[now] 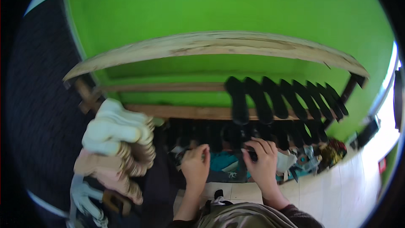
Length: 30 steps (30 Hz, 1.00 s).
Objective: The person applies adhesive to shoe insoles using a brush, then places the insoles on a rack to dry.
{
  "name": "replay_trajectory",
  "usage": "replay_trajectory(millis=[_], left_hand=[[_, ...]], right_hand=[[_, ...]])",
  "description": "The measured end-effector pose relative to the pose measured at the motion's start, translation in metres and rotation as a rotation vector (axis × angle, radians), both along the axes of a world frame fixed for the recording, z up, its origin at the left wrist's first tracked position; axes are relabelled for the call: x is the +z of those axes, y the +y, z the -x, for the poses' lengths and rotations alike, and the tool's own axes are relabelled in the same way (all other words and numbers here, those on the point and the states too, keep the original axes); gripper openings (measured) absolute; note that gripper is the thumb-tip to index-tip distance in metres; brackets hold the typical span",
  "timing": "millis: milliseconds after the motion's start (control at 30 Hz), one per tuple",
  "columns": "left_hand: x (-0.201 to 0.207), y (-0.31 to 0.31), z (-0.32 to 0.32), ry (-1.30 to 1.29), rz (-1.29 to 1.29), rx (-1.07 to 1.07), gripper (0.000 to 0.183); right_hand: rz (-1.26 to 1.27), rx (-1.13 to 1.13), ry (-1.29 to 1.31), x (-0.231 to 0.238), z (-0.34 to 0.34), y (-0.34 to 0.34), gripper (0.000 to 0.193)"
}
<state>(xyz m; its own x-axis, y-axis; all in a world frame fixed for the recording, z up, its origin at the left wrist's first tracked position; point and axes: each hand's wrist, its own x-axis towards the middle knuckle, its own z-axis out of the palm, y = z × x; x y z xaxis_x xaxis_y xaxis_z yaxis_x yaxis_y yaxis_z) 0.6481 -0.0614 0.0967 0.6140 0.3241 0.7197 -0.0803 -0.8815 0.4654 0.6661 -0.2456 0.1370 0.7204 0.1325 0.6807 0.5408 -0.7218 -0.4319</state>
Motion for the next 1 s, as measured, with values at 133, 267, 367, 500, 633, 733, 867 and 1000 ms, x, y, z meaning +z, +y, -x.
replay_trajectory(millis=[133, 267, 367, 500, 633, 733, 867, 1000], left_hand=[[-0.015, -0.018, 0.071, 0.104, 0.073, 0.055, 0.012], [-0.032, -0.027, 0.155, 0.201, 0.159, 0.151, 0.014], [-0.058, -0.030, 0.226, 0.341, 0.186, 0.314, 0.023], [-0.069, -0.022, 0.329, 0.486, 0.327, 0.553, 0.027], [-0.072, -0.022, 0.430, 0.443, 0.402, 0.862, 0.027], [-0.065, -0.030, 0.499, 0.430, 0.450, 1.077, 0.026], [-0.065, -0.036, 0.588, 0.420, 0.574, 1.335, 0.026], [-0.059, -0.031, 0.677, 0.353, 0.586, 1.515, 0.024]], right_hand=[[-0.014, 0.096, 0.017, -0.015, 0.041, -0.015, 0.016], [-0.044, 0.399, 0.197, -0.052, 0.082, -0.003, 0.015], [0.017, 0.634, 0.293, -0.080, 0.123, 0.015, 0.017], [0.086, 0.938, 0.362, -0.080, 0.180, 0.052, 0.027], [0.124, 1.167, 0.356, -0.076, 0.247, 0.091, 0.027], [0.184, 1.344, 0.366, -0.074, 0.308, 0.122, 0.028], [0.233, 1.609, 0.442, -0.070, 0.399, 0.158, 0.028], [0.277, 1.828, 0.355, -0.064, 0.498, 0.200, 0.028]])
